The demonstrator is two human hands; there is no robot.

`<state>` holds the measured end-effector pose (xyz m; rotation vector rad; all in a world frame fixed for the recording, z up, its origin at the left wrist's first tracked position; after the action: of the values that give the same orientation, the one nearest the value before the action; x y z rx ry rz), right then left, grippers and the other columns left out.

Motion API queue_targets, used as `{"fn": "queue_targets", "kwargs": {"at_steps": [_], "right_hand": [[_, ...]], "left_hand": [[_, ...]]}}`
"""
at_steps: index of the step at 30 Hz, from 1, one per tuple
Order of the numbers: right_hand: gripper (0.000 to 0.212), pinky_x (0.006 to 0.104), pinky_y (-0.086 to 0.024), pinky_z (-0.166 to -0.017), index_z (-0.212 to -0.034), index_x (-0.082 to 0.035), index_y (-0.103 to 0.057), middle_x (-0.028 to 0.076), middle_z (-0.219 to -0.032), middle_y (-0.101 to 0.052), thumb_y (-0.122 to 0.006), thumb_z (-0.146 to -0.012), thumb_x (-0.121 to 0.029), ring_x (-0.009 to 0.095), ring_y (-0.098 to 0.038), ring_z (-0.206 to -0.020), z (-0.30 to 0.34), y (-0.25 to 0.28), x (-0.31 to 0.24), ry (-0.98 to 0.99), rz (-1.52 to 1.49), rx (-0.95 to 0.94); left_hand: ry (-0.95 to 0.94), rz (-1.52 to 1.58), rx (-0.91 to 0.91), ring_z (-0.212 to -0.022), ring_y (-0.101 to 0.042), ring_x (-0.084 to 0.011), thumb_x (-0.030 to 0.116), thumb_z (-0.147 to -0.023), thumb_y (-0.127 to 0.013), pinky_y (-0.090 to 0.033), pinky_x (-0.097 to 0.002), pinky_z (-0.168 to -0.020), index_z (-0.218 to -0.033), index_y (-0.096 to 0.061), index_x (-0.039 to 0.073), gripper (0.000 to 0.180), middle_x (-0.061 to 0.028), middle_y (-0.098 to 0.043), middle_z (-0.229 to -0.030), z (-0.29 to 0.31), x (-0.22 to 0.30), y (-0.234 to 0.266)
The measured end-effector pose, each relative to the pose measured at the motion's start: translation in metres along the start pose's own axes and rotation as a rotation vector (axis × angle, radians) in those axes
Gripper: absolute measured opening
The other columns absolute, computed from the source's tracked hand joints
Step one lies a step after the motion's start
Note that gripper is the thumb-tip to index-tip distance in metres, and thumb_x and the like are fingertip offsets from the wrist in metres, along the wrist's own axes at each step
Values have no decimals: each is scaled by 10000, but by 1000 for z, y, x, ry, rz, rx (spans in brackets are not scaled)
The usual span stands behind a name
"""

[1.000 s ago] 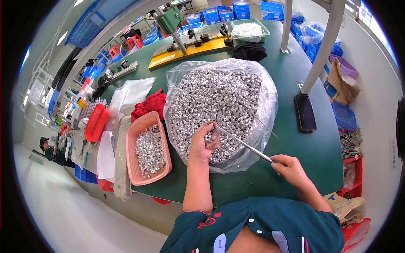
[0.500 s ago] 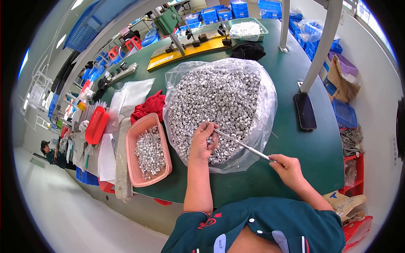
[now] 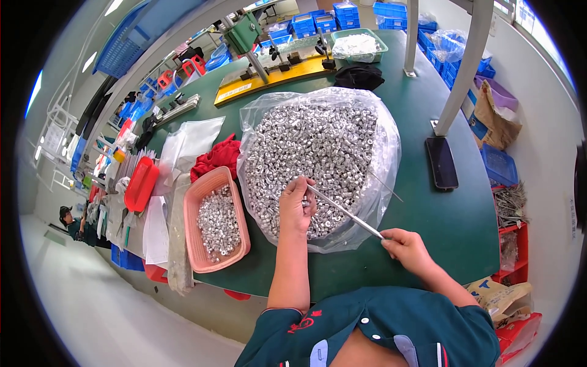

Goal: The person threads small metal washers onto a thin metal rod by hand, taking them from a plastic tray.

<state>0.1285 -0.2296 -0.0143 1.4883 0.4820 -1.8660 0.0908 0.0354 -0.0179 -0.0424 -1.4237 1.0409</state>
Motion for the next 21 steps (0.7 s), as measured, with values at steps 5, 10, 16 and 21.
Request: {"fn": "queue_targets", "kwargs": {"at_steps": [5,10,16,21], "right_hand": [[263,184,-205,-383,-1122,6,-567,-23,-563,-430,-501,-923,-153,35,-306,-443,14,-37,9,-380,-567,-435],[240,186,-218,-402,-1094,9,-576,-37,-561,-409,-506,-911,-128,25,-307,-458,-2,-22,1,-219,-459,-250],[215,193,-234,-428,-1061,10,-590,-53,-565,-410,-515,-897,-107,22,-316,-479,-5,-10,-3,-136,-381,-155],[211,191,-264,-442,-1051,12,-601,-50,-576,-433,-535,-886,-101,26,-347,-492,2,2,1,-160,-306,-137]], "left_hand": [[-14,-49,-254,-364,-339,-79,298,-873,-594,-236,-206,-354,-875,-601,-10,308,-21,-478,-527,9,6,-23],[193,-86,-274,-384,-334,-67,390,-902,-517,-219,-198,-361,-978,-588,-15,418,-19,-467,-597,13,-17,-33],[325,129,-264,-377,-285,-64,360,-940,-423,-213,-200,-357,-1053,-559,-4,405,-39,-441,-604,7,-20,-24],[285,150,-302,-369,-288,-76,245,-924,-436,-214,-210,-343,-1023,-574,30,274,-41,-426,-598,6,-15,-21]]}}
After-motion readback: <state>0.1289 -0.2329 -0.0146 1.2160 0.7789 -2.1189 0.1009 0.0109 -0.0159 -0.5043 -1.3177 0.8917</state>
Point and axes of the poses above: each hand's wrist, its own z-axis away from the middle knuckle, its own y-axis out of the back of the hand, x = y × z, the point moved 10 cm from there along -z, towards the middle knuckle
